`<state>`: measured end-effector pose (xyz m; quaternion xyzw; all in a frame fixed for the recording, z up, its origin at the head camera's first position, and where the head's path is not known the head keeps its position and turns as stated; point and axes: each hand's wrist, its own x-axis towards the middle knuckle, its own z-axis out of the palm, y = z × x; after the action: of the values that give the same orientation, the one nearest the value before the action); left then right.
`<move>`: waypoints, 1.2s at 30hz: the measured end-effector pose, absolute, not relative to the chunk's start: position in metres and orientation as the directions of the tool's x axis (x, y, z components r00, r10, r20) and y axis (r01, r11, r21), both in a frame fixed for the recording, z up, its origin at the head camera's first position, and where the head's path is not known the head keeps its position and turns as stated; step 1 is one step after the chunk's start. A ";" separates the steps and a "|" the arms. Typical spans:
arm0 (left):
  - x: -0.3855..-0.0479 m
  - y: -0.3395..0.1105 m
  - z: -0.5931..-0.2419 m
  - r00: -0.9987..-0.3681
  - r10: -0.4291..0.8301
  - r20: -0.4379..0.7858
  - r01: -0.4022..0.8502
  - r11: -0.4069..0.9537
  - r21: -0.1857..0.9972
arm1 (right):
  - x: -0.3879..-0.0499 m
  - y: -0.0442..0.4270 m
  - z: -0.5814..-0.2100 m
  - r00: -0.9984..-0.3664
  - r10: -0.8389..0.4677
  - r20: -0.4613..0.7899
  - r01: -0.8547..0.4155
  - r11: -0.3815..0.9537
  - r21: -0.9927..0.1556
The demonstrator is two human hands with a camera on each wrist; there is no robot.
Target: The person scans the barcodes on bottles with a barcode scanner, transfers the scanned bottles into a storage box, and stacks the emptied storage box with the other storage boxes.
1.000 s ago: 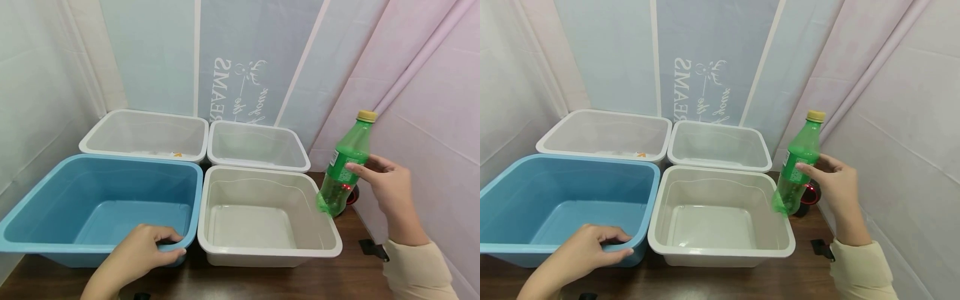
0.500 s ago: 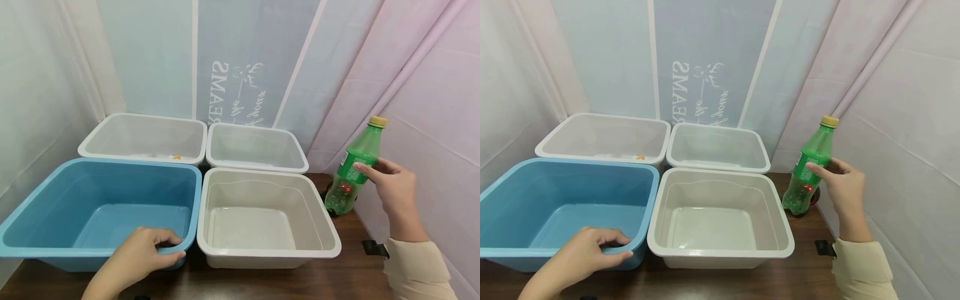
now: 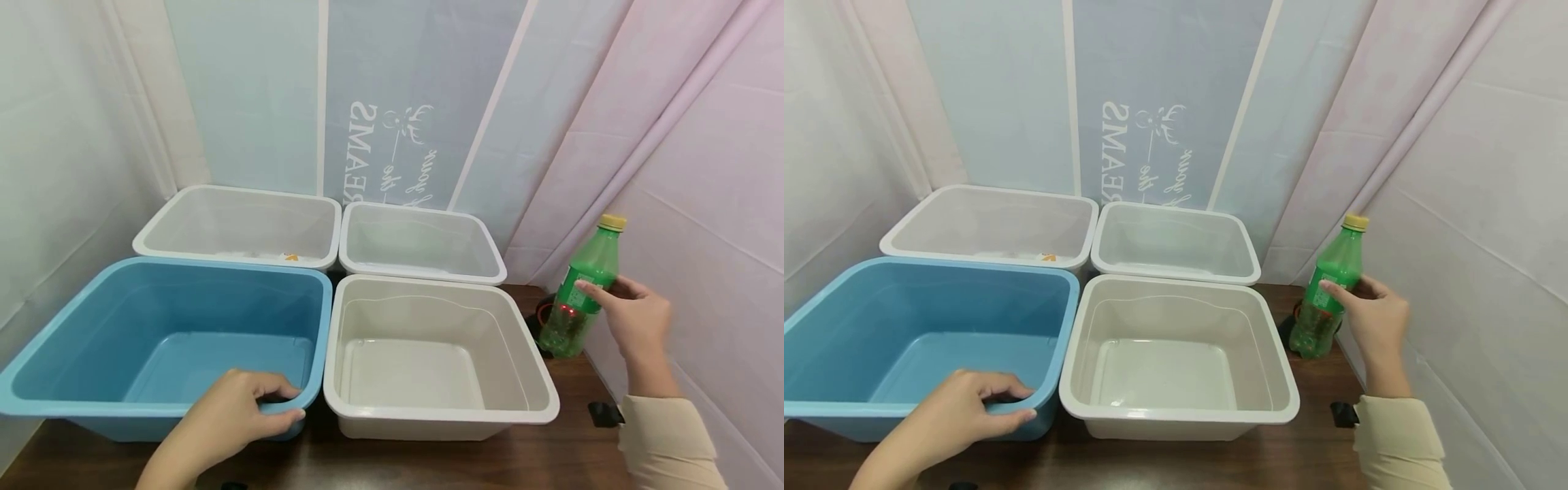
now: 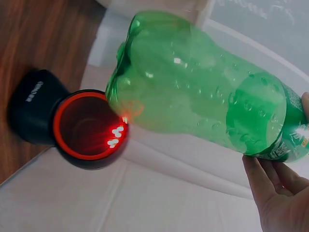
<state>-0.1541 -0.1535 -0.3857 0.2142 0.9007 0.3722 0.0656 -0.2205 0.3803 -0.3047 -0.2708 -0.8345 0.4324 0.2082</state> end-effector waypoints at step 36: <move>-0.154 -0.152 -0.385 -0.909 0.415 0.037 0.330 0.662 0.673 | -0.230 0.392 -0.371 -0.718 0.543 0.436 0.251 0.786 -0.565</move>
<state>-0.1540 -0.1519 -0.3846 0.2048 0.9096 0.3566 0.0597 -0.2296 0.3925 -0.3705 -0.2217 -0.8950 0.2406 0.3033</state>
